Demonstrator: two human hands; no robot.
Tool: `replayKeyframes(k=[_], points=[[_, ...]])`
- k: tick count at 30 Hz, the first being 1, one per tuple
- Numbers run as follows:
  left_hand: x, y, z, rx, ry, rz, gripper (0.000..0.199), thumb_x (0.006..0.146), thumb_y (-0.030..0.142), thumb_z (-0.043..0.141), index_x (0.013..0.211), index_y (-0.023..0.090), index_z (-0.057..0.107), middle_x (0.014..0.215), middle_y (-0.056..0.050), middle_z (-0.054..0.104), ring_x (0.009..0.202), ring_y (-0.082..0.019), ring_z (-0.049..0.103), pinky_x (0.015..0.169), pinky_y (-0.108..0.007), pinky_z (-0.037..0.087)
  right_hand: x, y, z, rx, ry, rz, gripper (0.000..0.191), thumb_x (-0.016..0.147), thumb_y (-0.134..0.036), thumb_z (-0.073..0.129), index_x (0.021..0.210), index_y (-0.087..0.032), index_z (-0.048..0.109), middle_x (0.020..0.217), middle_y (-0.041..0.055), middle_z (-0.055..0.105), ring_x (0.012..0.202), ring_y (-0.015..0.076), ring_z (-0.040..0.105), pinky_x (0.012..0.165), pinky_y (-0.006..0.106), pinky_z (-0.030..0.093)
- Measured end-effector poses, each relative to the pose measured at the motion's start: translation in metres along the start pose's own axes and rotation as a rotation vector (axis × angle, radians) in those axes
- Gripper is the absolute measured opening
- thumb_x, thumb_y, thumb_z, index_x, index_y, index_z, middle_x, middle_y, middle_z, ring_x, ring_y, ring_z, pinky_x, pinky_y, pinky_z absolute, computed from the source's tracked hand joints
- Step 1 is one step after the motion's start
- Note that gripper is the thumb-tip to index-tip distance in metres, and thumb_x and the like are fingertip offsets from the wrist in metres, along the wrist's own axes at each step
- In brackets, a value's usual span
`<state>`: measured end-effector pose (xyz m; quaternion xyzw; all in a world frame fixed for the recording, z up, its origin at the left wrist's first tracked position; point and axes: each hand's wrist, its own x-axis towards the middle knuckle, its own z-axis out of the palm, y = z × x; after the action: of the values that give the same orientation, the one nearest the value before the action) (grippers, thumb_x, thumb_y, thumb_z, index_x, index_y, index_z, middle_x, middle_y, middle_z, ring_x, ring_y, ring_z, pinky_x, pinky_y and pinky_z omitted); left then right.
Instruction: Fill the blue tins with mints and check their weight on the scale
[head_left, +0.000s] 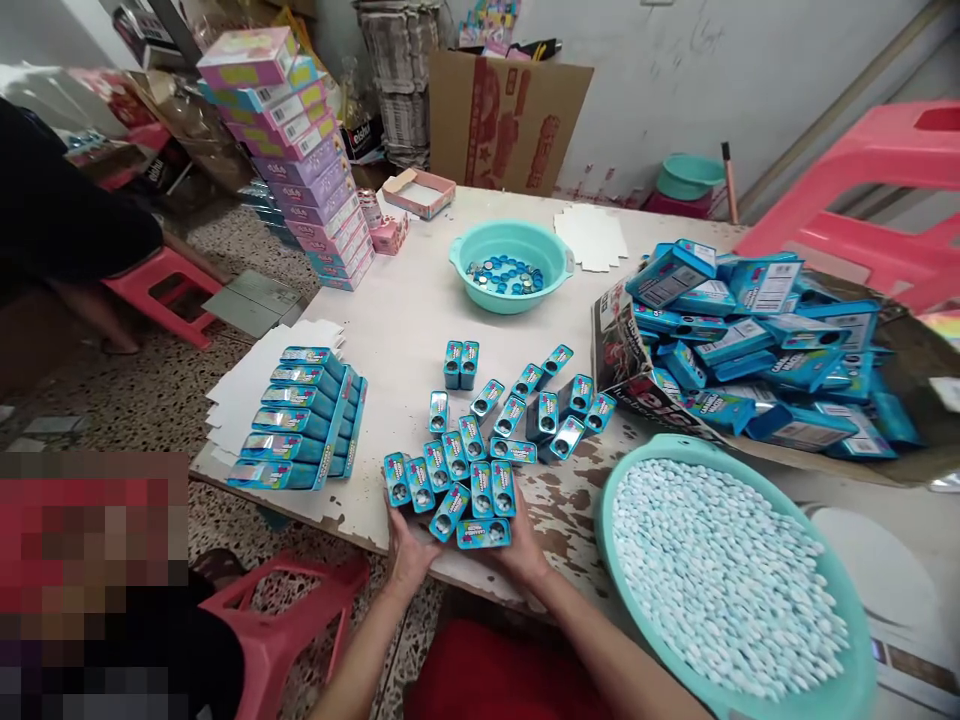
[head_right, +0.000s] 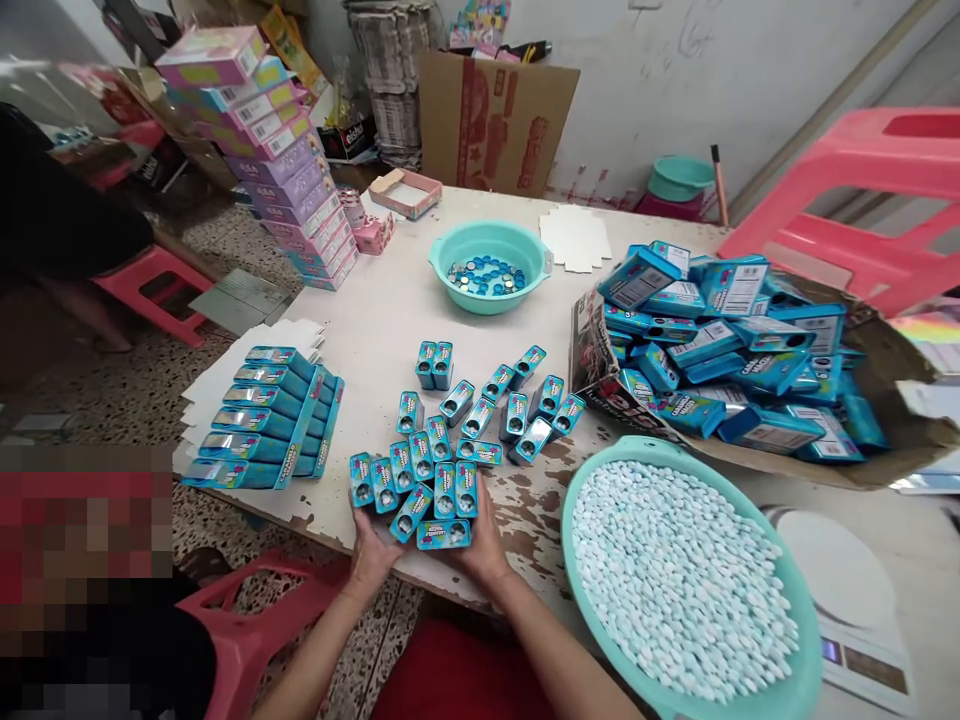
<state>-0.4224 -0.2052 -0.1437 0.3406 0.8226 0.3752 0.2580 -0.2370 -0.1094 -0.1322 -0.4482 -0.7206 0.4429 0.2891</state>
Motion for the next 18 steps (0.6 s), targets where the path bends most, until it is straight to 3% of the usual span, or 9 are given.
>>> replayKeyframes(k=[6,12,18], points=[[0.03,-0.001,-0.015,0.003,0.008,0.132,0.132,0.052,0.043,0.081,0.144,0.01,-0.007,0.146,-0.029,0.018,0.137,-0.034,0.021,0.108,-0.047,0.028,0.018,-0.014,0.009,0.018,-0.016,-0.017,0.116,0.053,-0.037,0.081,0.145,-0.02,0.012,0.145,0.0156,0.029,0.131,0.0349,0.032,0.108,0.049,0.031],[0.067,0.006,-0.04,-0.082,-0.033,0.095,0.131,0.051,0.039,0.08,0.145,0.013,-0.007,0.144,-0.026,0.026,0.133,-0.033,0.03,0.106,-0.047,0.031,0.039,-0.022,0.031,0.024,-0.013,-0.036,0.117,0.05,-0.038,0.082,0.145,-0.021,0.016,0.144,0.015,0.032,0.131,0.0366,0.032,0.107,0.051,0.03],[0.1,0.012,-0.044,-0.18,0.027,0.076,0.123,0.053,0.032,0.079,0.145,0.014,0.0,0.14,-0.023,0.035,0.13,-0.031,0.036,0.104,-0.044,0.033,0.071,-0.032,0.052,0.126,0.014,-0.003,0.124,0.043,-0.036,0.086,0.145,-0.023,0.017,0.145,0.0133,0.033,0.132,0.0361,0.03,0.107,0.051,0.029]])
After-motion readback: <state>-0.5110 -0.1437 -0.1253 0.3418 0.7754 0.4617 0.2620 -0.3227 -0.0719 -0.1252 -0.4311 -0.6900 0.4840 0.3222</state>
